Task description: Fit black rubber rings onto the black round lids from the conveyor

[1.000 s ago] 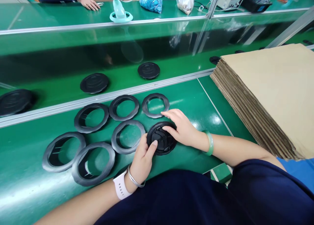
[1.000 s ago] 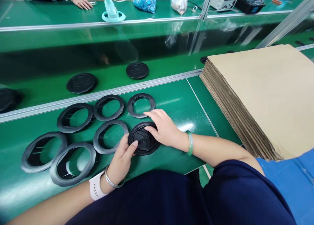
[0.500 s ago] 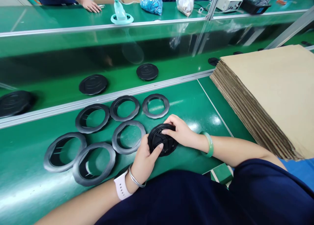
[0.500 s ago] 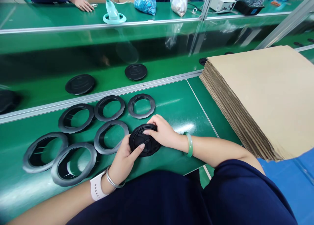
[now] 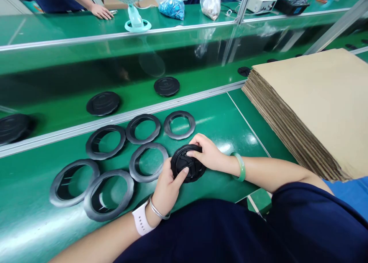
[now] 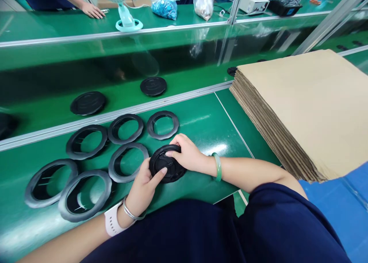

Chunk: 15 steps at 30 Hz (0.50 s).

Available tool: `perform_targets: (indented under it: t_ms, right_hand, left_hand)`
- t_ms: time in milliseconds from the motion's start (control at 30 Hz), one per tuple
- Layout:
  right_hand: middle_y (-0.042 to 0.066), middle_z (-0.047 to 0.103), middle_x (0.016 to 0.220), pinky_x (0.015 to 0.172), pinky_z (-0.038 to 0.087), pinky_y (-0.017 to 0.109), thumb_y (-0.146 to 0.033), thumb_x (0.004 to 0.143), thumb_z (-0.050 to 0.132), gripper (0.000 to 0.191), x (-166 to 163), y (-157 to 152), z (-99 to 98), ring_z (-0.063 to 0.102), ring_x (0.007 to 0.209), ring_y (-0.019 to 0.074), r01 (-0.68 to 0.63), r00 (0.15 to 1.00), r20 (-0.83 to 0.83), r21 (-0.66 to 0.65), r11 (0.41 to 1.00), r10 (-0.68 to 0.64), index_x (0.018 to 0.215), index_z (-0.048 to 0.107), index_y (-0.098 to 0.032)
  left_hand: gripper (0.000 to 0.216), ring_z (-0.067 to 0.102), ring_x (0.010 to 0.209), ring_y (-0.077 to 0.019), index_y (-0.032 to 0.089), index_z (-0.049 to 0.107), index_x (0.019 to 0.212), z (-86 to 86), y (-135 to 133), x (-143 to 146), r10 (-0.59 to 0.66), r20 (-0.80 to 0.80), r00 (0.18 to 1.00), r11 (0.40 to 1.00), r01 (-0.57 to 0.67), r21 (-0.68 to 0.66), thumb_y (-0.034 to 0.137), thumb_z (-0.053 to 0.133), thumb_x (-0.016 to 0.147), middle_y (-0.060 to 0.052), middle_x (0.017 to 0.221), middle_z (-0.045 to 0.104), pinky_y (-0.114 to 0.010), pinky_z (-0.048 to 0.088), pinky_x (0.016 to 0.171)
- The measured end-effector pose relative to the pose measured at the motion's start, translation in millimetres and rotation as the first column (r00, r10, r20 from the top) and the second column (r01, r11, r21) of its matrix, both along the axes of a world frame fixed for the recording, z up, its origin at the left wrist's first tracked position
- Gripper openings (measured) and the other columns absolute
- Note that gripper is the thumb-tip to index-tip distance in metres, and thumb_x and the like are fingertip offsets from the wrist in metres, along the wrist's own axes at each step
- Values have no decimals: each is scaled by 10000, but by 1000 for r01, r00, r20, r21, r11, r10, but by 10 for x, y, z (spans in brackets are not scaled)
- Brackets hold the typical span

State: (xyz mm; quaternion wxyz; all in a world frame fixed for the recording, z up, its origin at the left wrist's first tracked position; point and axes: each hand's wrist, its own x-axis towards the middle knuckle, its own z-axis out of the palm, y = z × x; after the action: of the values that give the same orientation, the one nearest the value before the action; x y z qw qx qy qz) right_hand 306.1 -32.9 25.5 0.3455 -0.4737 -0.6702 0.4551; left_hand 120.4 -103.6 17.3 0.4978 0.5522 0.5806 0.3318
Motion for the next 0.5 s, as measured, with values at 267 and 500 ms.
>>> perform_targets:
  t_ms: [267, 500]
  right_hand:
    - [2, 561, 865, 732, 431, 302, -193, 805, 721, 167, 57, 94, 7, 526, 800, 171, -152, 987, -60, -69, 986, 148, 866, 566, -179]
    - [-4, 566, 831, 702, 432, 290, -156, 778, 715, 165, 43, 67, 18, 523, 766, 168, -122, 991, -73, -118, 986, 113, 851, 568, -180]
  left_hand:
    - [377, 557, 1081, -257, 194, 499, 1185, -20, -9, -8, 3, 6, 1000, 1000, -3, -3, 424, 601, 905, -74, 1139, 594, -392, 434, 951]
    - [355, 542, 1086, -253, 202, 495, 1190, -31, -5, -12, -19, 4, 1000, 1000, 19, 6, 417, 582, 923, -74, 1146, 581, -403, 418, 962]
